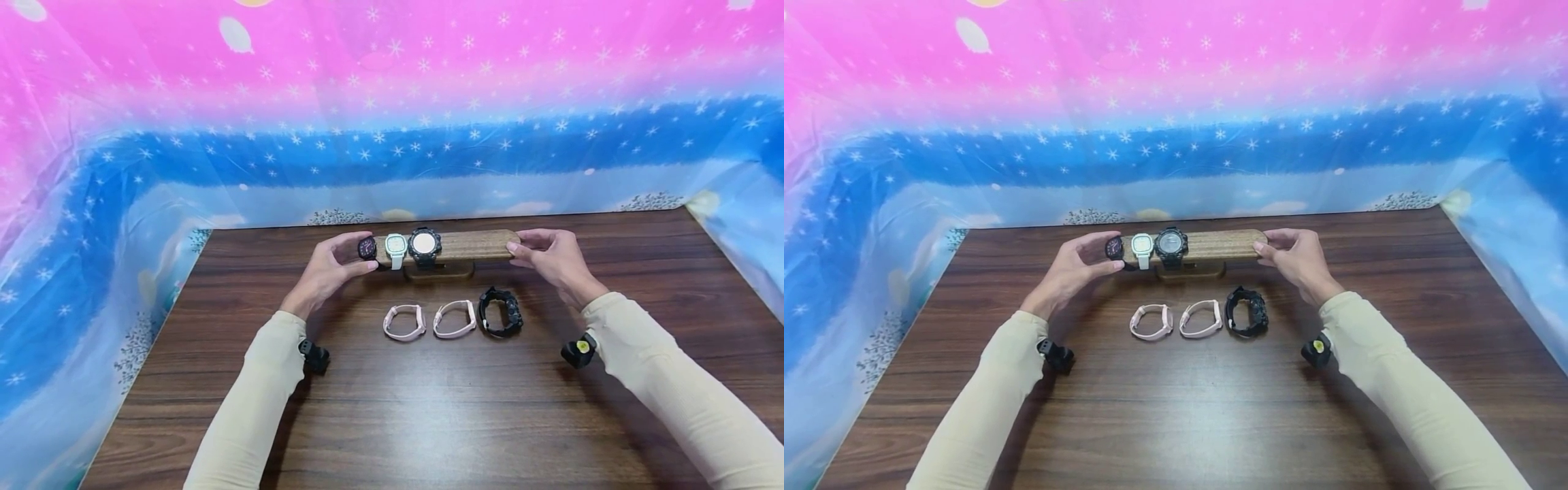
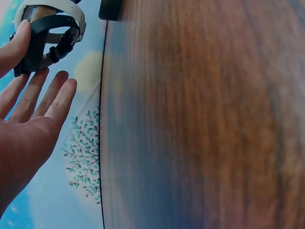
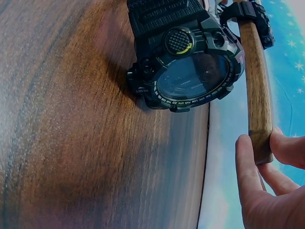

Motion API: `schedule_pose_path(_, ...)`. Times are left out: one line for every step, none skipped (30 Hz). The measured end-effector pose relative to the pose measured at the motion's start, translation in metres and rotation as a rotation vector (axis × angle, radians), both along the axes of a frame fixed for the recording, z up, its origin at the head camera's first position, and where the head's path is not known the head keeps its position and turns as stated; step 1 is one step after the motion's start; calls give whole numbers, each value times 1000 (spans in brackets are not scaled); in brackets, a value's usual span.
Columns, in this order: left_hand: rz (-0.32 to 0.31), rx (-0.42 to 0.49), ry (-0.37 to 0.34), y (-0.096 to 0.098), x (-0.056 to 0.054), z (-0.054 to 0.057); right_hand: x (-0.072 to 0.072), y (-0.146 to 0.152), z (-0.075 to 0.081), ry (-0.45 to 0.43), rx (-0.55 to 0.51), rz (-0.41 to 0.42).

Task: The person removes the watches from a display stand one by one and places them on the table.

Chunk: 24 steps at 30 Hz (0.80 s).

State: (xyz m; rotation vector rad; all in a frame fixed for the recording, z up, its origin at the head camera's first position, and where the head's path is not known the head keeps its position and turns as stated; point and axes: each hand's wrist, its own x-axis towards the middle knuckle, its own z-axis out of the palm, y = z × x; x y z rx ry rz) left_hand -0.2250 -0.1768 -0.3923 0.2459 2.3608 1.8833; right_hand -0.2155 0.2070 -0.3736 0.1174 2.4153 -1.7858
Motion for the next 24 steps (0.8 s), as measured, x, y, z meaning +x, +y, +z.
schedule_pose_path(1, 1, -1, 0, 0, 0, 0, 0, 0, 0, 2, 1)
schedule_pose_path(2, 0, -2, -1, 0, 0, 0, 0, 0, 1, 4, 1)
schedule_pose_path(3, -1, -2, -1, 0, 0, 0, 0, 0, 1, 3, 3)
schedule_pose_path(4, -3, -2, -2, 0, 0, 0, 0, 0, 0, 5, 2)
schedule_pose_path(5, -5, -3, -2, 0, 1, 0, 0, 0, -1, 4, 0)
schedule_pose_path(7, -7, -4, -3, 1, 1, 0, -1, 0, -3, 6, -1)
schedule_pose_path(8, -8, -5, -4, 1, 1, 0, -1, 0, -4, 10, -2)
schedule_pose_path(10, -12, -6, -5, 1, 1, 0, -1, 0, -5, 12, -4)
schedule_pose_path(14, -17, -6, -6, 2, 1, 0, -1, 1, -6, 14, -5)
schedule_pose_path(18, -23, -7, -7, 2, 1, 0, 0, 0, -7, 15, -6)
schedule_pose_path(21, -26, -8, -8, 3, 0, 0, 0, 0, -7, 15, -7)
schedule_pose_path(24, -28, -8, -9, 3, 0, 0, 0, 0, -9, 16, -8)
schedule_pose_path(28, -29, -9, -10, 4, 0, 0, 0, 0, -10, 15, -8)
schedule_pose_path(31, -27, -10, -11, 4, 0, 0, 0, 0, -11, 14, -9)
schedule_pose_path(33, -22, -11, -12, 5, 0, 0, 0, 0, -10, 11, -8)
schedule_pose_path(35, -21, -11, -13, 5, 0, 0, 0, 0, -10, 9, -7)
schedule_pose_path(38, -28, -5, -13, 6, 0, 0, 0, 0, -10, 7, -7)
schedule_pose_path(43, -42, 1, -14, 7, 0, 0, 0, 0, -10, 4, -6)
schedule_pose_path(49, -58, 6, -15, 8, 0, 0, 0, 0, -10, 3, -5)
schedule_pose_path(54, -78, 14, -16, 8, 1, 0, 0, 0, -10, 2, -5)
schedule_pose_path(60, -104, 25, -17, 9, 1, 0, -1, 0, -9, 0, -3)
schedule_pose_path(66, -133, 36, -18, 10, 2, 0, -1, 0, -9, -3, -4)
schedule_pose_path(69, -153, 45, -19, 11, 2, 0, 0, 0, -9, -4, -4)
schedule_pose_path(68, -172, 55, -20, 12, 3, 0, 0, 0, -9, -4, -5)
